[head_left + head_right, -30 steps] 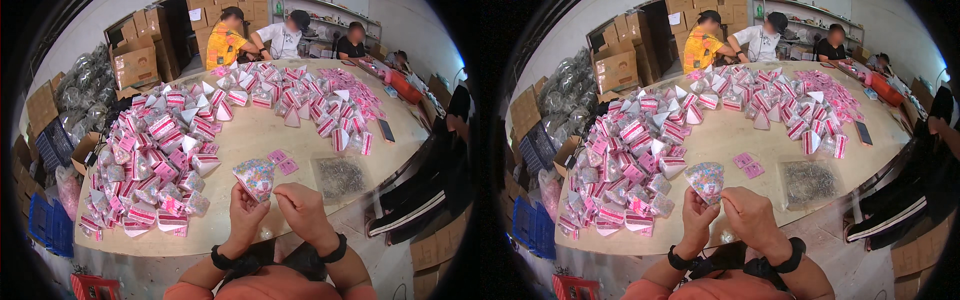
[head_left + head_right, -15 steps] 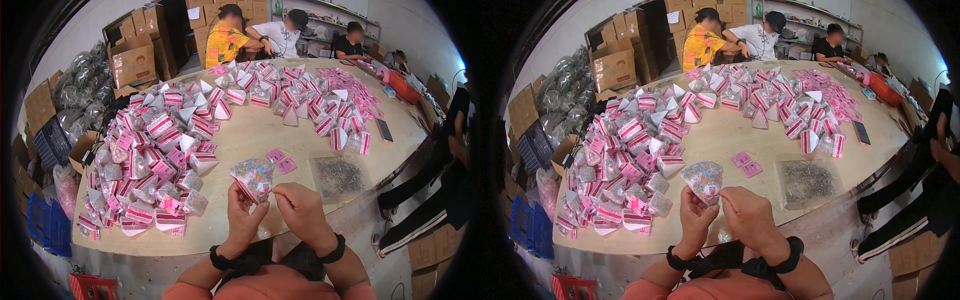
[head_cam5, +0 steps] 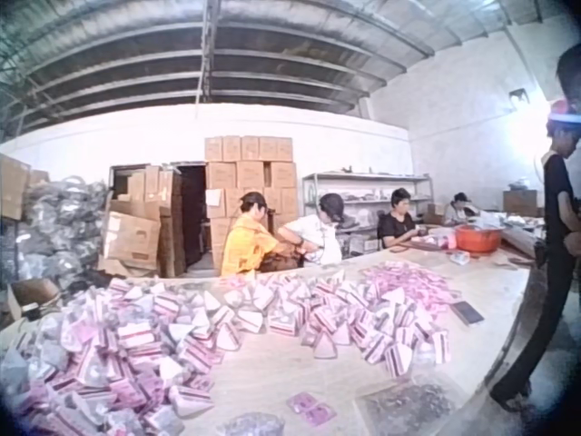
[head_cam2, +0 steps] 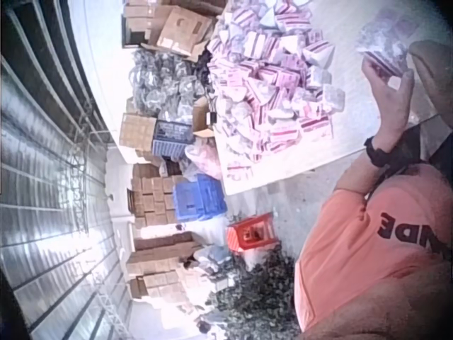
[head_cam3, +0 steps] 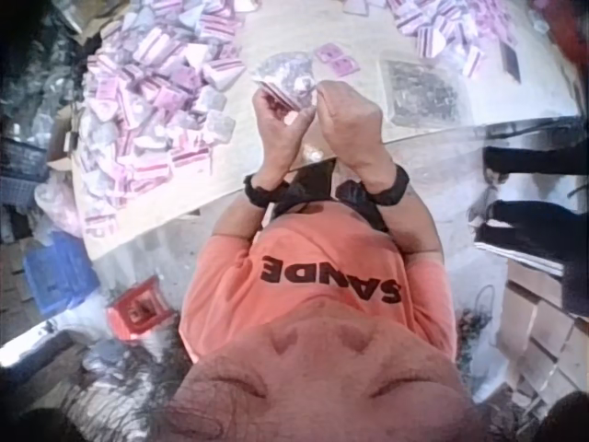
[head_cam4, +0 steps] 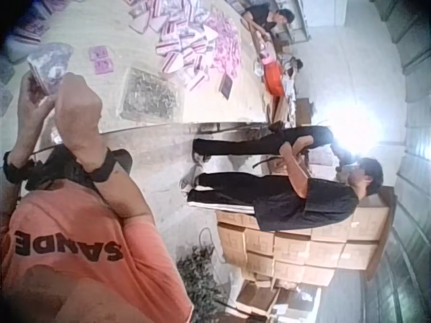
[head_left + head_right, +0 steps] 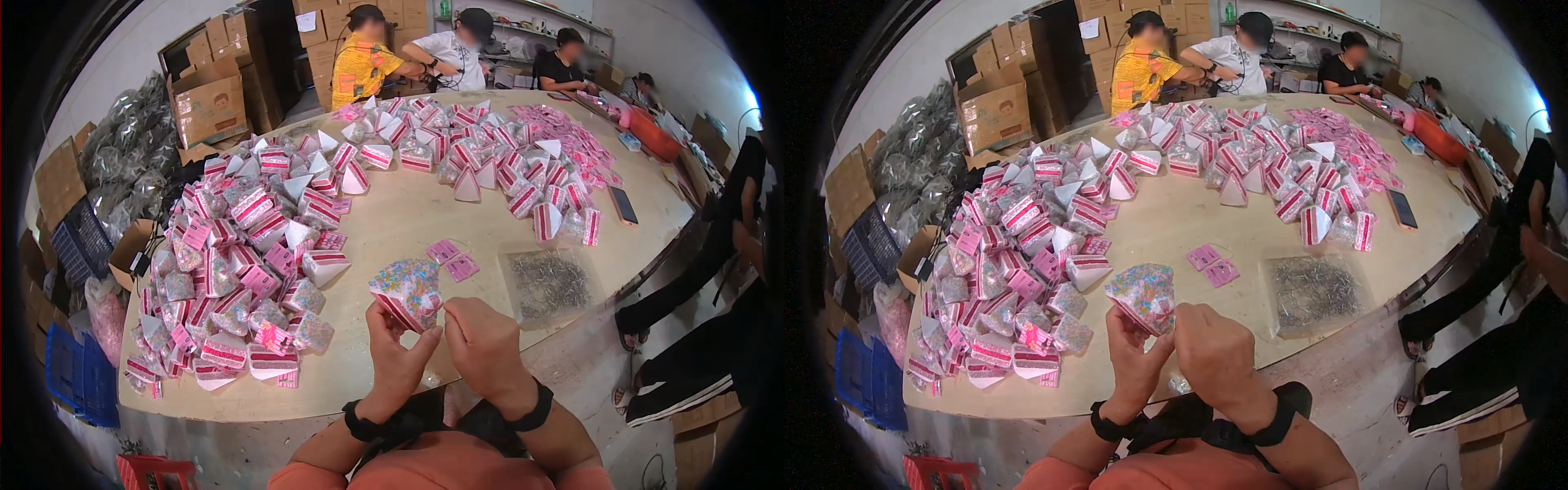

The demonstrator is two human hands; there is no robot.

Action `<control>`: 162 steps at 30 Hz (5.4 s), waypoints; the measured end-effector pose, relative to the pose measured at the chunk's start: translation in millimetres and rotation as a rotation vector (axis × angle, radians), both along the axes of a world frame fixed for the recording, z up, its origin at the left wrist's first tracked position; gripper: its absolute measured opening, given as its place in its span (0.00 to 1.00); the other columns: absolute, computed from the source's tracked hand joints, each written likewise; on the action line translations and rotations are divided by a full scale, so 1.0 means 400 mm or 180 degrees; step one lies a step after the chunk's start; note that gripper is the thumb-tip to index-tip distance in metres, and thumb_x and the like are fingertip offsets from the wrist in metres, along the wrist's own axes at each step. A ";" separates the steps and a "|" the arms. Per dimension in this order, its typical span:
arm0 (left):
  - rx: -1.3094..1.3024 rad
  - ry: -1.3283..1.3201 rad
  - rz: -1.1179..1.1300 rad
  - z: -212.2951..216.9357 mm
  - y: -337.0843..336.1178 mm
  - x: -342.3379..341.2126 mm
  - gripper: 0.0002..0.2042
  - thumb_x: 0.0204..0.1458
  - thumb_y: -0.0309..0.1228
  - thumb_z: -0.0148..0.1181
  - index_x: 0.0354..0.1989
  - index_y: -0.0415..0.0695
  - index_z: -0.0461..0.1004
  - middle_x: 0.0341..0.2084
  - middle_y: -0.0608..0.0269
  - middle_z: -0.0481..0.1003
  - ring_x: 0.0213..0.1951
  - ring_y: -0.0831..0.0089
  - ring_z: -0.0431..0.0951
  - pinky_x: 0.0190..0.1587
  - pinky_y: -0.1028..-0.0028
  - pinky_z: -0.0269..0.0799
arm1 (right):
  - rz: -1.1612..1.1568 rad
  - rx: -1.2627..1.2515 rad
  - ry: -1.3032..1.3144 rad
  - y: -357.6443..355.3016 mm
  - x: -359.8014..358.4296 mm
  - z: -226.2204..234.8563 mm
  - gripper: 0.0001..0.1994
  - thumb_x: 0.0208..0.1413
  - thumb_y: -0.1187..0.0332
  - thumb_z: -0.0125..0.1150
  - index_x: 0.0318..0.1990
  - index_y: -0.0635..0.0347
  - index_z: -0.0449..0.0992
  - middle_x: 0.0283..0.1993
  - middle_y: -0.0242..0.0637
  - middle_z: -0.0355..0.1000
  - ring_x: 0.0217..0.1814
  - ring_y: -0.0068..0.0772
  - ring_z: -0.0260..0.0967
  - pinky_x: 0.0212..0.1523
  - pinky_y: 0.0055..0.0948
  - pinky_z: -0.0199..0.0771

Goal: The person sits at a table in a warehouse and repeatedly picks up small, triangular, glittery items. They attach a pink tag to each item using a small metal fastener and place the finished product into a pile on the table.

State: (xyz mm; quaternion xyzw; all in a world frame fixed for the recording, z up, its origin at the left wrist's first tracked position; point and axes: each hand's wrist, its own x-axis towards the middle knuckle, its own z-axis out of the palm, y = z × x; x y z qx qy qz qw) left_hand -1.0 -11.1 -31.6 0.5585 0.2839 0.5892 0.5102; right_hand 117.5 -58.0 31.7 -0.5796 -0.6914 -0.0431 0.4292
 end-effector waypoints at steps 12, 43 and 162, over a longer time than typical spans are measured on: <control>0.0336 0.0546 0.0424 -0.013 0.000 0.001 0.31 0.40 0.23 0.67 0.51 0.38 0.55 0.40 0.58 0.66 0.39 0.73 0.72 0.43 0.72 0.70 | 0.0017 -0.0006 0.0071 0.010 0.011 -0.001 0.04 0.48 0.77 0.56 0.33 0.63 0.71 0.28 0.45 0.70 0.30 0.48 0.70 0.29 0.38 0.70; 0.0563 0.3363 0.2021 0.059 0.342 -0.562 0.30 0.48 0.30 0.56 0.60 0.31 0.57 0.52 0.43 0.66 0.53 0.57 0.66 0.57 0.66 0.57 | -0.0950 -0.1462 -0.0037 0.018 0.519 -0.186 0.05 0.42 0.73 0.55 0.28 0.62 0.75 0.28 0.48 0.72 0.33 0.53 0.71 0.35 0.44 0.72; 0.1401 0.4172 0.0955 0.094 0.101 -0.271 0.21 0.41 0.18 0.55 0.48 0.36 0.66 0.52 0.45 0.65 0.55 0.49 0.64 0.58 0.61 0.58 | -0.0412 -0.0777 0.1880 0.055 0.535 -0.211 0.06 0.42 0.74 0.59 0.29 0.64 0.75 0.24 0.42 0.71 0.26 0.33 0.69 0.29 0.32 0.68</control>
